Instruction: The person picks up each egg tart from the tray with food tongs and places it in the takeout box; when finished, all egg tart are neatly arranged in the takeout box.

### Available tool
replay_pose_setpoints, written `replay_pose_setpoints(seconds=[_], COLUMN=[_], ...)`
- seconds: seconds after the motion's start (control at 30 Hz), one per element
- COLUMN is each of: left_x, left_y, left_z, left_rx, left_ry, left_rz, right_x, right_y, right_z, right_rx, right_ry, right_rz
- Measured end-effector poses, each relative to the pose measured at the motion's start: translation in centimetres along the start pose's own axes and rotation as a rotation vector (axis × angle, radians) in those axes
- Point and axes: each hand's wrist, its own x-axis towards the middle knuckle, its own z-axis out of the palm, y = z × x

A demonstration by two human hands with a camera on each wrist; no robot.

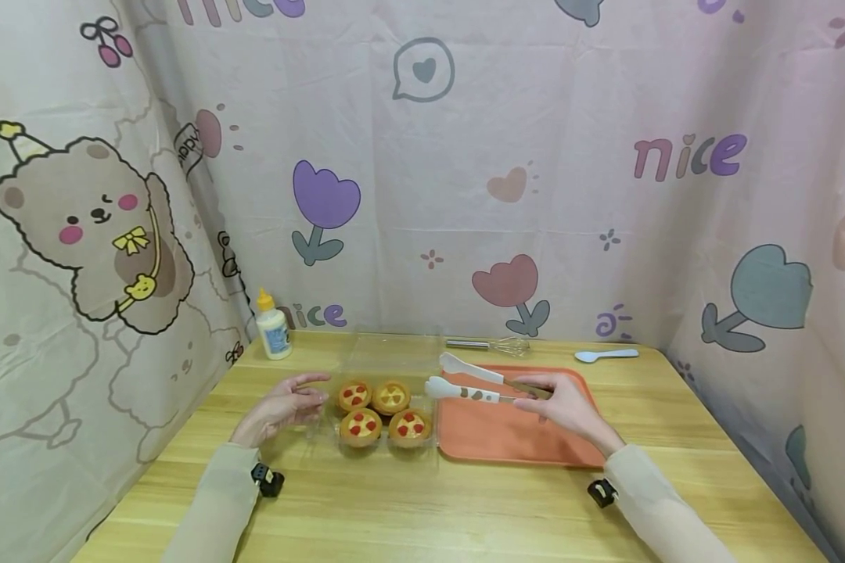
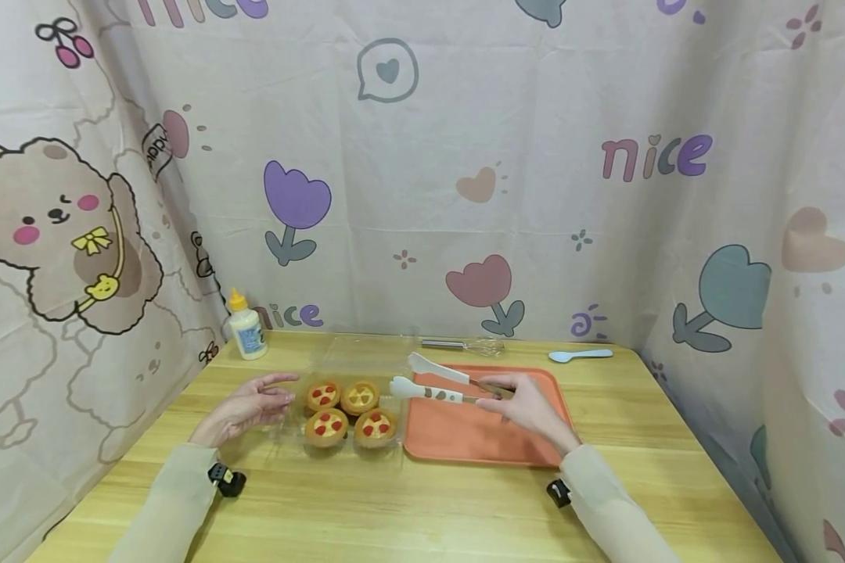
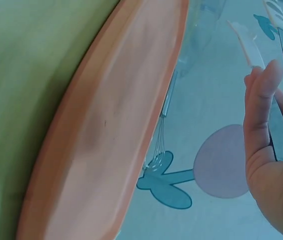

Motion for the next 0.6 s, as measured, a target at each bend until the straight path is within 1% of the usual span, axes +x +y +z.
replay_pose_setpoints(seconds=[0.1,0.2,0.33,0.43,0.6], left_x=[0.0,-0.1,-0.1,-0.1,0.0], left_y=[0.0,0.1,0.1,0.1,0.1], left_z=[0.0,0.1,0.1,0.1,0.2], left_rx=[-0.004,-0.009,-0.008,-0.004,-0.001], left_ry=[-0.003,-0.01,-0.014,-0.011,0.003], left_rz=[0.002,0.004,0.005,0.005,-0.004], right_x=[-0.2,-0.5,-1.0,-1.4,-2.0], right_y=[0.4,0.8,1.4,1.6,2.1], right_z=[-0.4,-0.8,-1.4,-1.8,-2.6], right_rx=[0.025,0.016,-0.004,0.011,0.062], right_ry=[0.017,0.016,0.003,0.007,-0.004], right_rz=[-0.021,-0.038,-0.026,-0.008,-0.049])
